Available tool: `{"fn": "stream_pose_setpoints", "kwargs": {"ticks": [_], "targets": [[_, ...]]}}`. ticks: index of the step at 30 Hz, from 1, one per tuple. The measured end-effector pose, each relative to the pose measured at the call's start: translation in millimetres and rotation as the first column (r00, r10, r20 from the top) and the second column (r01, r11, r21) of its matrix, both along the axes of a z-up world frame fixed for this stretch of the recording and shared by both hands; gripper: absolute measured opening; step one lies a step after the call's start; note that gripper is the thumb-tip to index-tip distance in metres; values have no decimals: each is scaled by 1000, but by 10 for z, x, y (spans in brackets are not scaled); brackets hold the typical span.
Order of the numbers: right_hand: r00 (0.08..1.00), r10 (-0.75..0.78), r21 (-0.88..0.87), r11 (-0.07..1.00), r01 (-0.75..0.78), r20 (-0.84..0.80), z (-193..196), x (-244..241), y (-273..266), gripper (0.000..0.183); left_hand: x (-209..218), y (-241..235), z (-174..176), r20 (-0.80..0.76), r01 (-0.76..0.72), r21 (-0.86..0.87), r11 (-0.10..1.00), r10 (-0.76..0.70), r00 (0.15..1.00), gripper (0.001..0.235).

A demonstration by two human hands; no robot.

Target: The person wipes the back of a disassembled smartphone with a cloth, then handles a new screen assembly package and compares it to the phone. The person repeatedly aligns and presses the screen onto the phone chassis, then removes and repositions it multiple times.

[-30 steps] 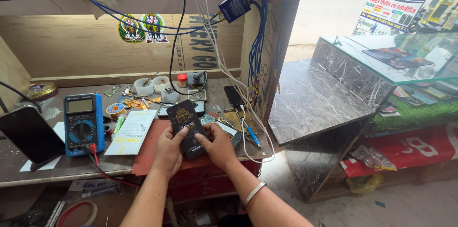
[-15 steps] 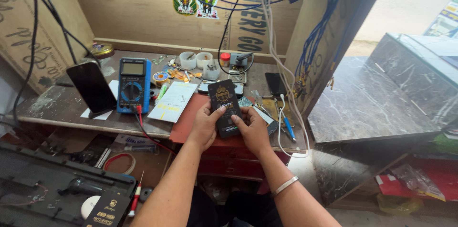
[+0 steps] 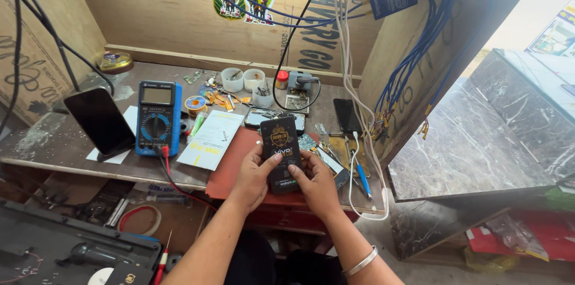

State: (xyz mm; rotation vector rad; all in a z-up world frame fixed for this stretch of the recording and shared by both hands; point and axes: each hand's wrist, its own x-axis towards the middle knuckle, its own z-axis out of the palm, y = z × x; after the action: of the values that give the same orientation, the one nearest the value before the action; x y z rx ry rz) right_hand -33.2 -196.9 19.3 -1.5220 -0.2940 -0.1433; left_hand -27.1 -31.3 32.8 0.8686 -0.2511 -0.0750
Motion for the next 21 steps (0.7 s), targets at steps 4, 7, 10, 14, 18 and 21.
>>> {"fn": "stream_pose_setpoints", "kwargs": {"ticks": [4, 7, 10, 14, 18, 21], "targets": [[998, 52, 8, 999, -51, -32, 27, -31, -57, 45, 39, 19, 45, -45, 17, -4, 1000, -17, 999, 27], [997, 54, 33, 998, -52, -51, 55, -46, -44, 46, 30, 18, 60, -81, 16, 20, 1000, -14, 997, 28], [996, 72, 92, 994, -67, -54, 90, -27, -49, 52, 36, -4, 68, -67, -4, 39, 999, 6, 998, 29], [994, 84, 113, 991, -76, -69, 64, -12, -58, 54, 50, 3, 53, -101, 24, 44, 999, -20, 995, 29], [994, 71, 67, 996, -66, -79, 56, 1, -72, 55, 63, 13, 68, -120, 36, 20, 999, -33, 992, 27], [996, 61, 104, 993, -54, -67, 24, -1, -79, 52, 40, 20, 66, -104, 9, -19, 1000, -11, 995, 25]]}}
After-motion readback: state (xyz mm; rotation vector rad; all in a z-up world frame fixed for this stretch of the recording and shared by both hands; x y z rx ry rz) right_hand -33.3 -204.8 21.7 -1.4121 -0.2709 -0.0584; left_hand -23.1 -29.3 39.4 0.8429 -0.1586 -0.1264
